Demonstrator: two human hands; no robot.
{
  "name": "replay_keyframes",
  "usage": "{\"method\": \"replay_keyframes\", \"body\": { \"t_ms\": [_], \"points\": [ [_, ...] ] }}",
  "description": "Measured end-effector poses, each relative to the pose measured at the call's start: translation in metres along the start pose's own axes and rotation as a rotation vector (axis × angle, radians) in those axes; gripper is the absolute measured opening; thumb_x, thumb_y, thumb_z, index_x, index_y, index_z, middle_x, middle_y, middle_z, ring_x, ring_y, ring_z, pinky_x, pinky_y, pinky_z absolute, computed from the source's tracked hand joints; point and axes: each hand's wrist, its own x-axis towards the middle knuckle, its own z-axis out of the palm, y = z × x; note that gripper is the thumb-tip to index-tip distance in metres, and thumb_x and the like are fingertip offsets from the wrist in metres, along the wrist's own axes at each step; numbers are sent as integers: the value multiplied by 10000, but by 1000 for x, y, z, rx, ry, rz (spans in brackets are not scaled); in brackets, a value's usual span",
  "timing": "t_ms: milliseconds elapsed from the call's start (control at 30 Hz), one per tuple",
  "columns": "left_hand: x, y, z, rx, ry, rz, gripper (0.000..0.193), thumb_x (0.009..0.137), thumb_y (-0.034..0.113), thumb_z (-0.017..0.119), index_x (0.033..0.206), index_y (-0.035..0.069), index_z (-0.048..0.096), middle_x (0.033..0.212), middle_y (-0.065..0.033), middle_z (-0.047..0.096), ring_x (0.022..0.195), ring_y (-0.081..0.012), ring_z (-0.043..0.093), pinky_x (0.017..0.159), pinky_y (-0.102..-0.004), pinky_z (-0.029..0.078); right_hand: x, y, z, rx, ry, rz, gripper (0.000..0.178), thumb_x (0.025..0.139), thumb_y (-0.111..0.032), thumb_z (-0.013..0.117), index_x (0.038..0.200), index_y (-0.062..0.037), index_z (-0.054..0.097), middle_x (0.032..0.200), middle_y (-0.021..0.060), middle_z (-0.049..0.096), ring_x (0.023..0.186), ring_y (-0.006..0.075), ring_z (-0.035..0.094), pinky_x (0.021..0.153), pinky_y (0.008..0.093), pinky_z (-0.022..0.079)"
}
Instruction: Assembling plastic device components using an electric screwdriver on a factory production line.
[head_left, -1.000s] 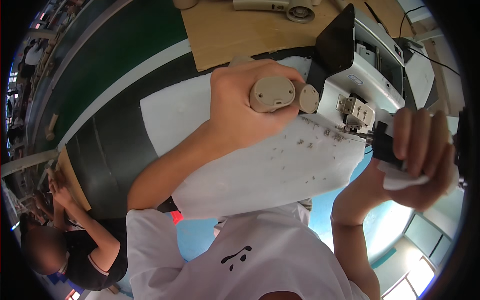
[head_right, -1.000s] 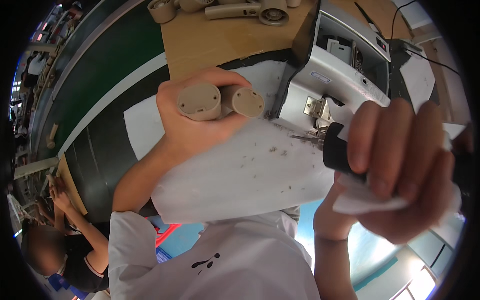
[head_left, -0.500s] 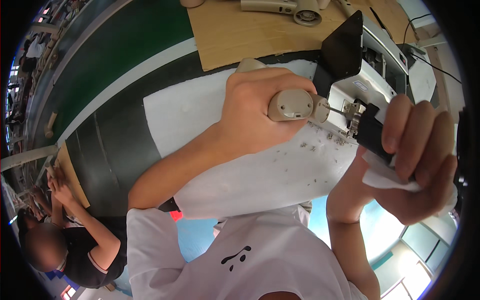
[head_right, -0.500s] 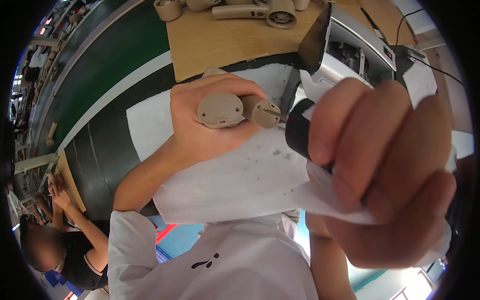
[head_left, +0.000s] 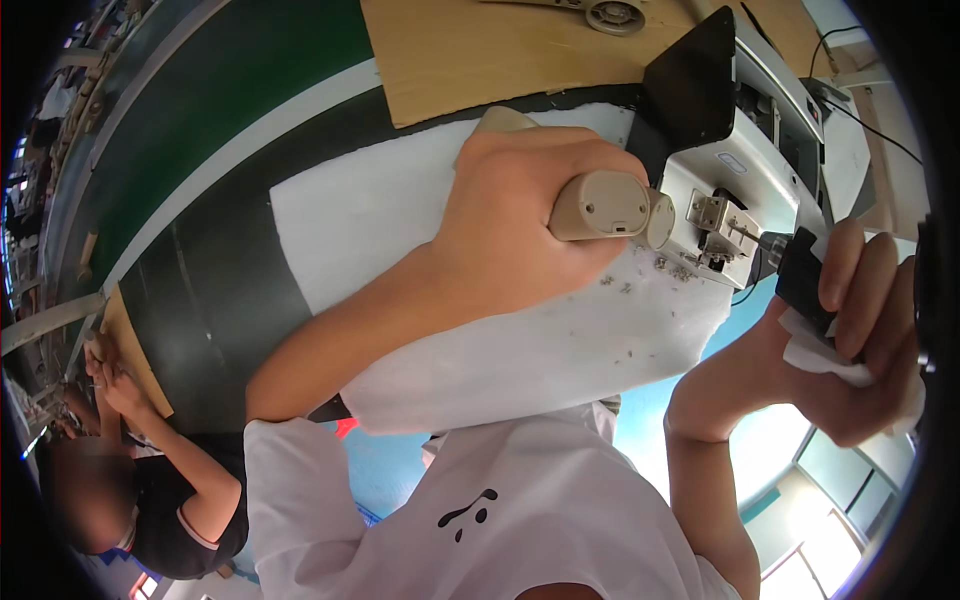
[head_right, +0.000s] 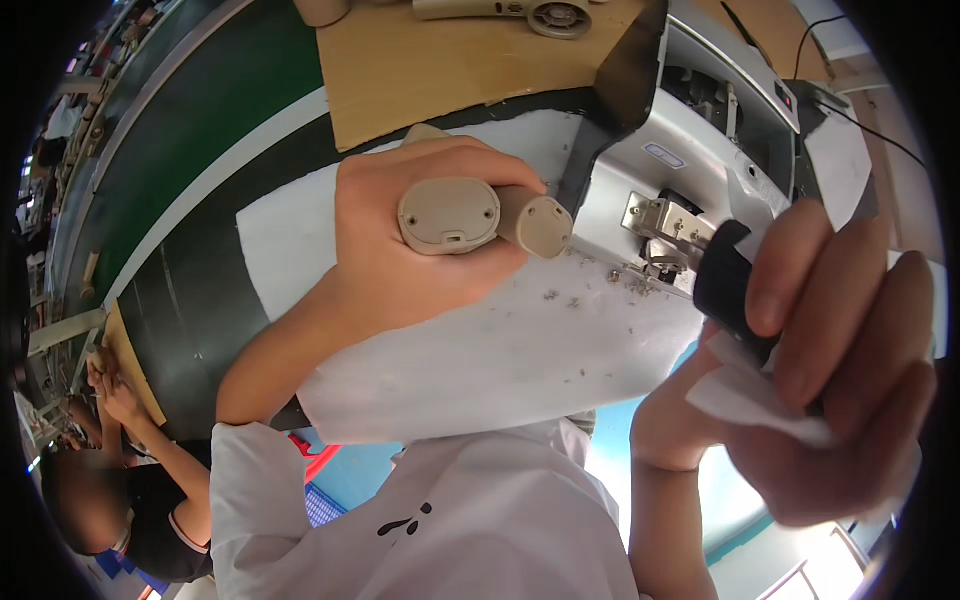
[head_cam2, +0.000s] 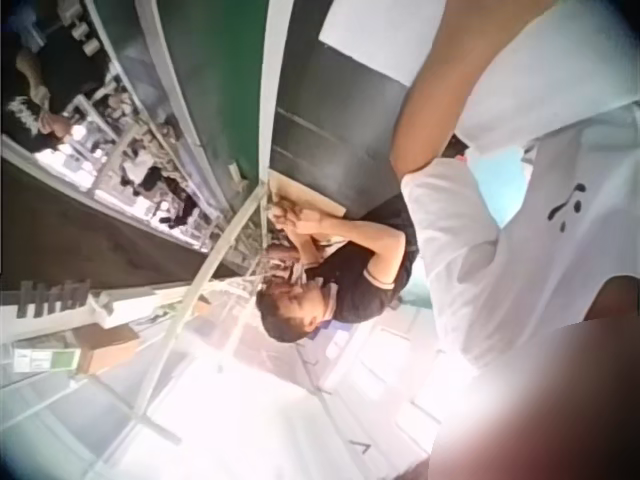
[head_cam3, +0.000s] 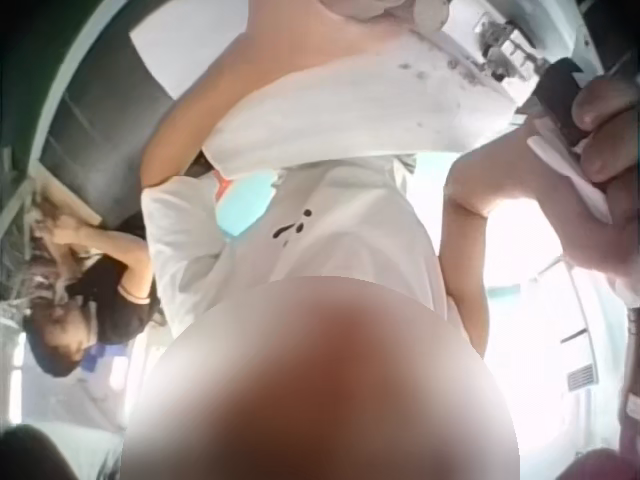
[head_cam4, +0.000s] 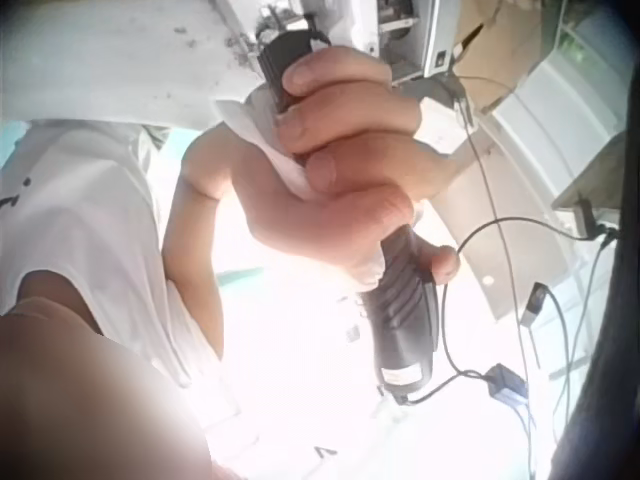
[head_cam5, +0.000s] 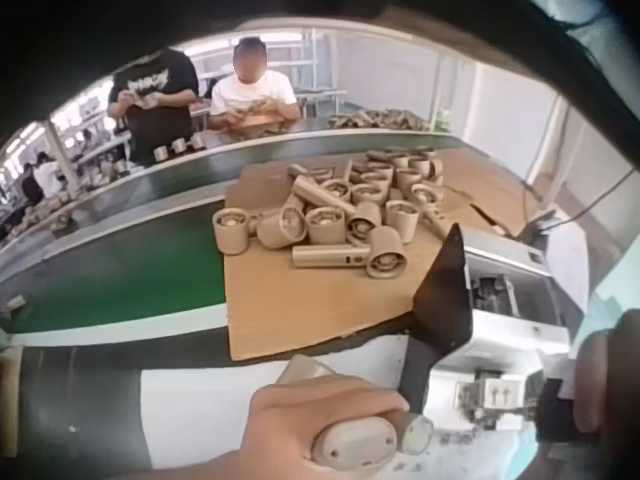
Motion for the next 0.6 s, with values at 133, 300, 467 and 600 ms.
{"method": "replay_keyframes", "body": {
  "t_ms": [133, 300, 467, 600],
  "points": [
    [0, 0, 0, 35, -38, -35, 297, 576, -20, 806, 850, 52, 713, 792, -48, 698, 676, -141, 648, 593, -259, 496, -12, 0, -31, -111, 9, -59, 206, 958, -138, 386, 756, -166, 418, 671, -8, 376, 561, 106, 368, 603, 291, 363],
    [1, 13, 0, 113, -7, -80, 288, 583, -3, 829, 840, 42, 707, 857, -39, 691, 753, -130, 657, 626, -250, 501, -20, 9, -48, -165, 39, -34, 63, 948, -120, 398, 928, -122, 457, 647, 1, 338, 528, 109, 349, 569, 300, 364],
    [-5, 4, 6, 142, 127, -117, 490, 608, 21, 889, 1013, 7, 614, 856, -70, 689, 779, -132, 669, 684, -247, 528, -28, 28, -59, -203, 49, -38, 221, 935, -82, 414, 1141, -113, 488, 657, 8, 328, 527, 115, 337, 555, 308, 366],
    [-6, -10, 7, 209, 209, 203, 480, 561, 35, 849, 977, 103, 619, 828, -10, 666, 684, -198, 625, 597, -300, 499, -26, 30, -64, -540, -71, -94, 141, 949, -100, 397, 875, -30, 495, 651, 15, 326, 539, 115, 332, 559, 314, 360]
  ]
}}
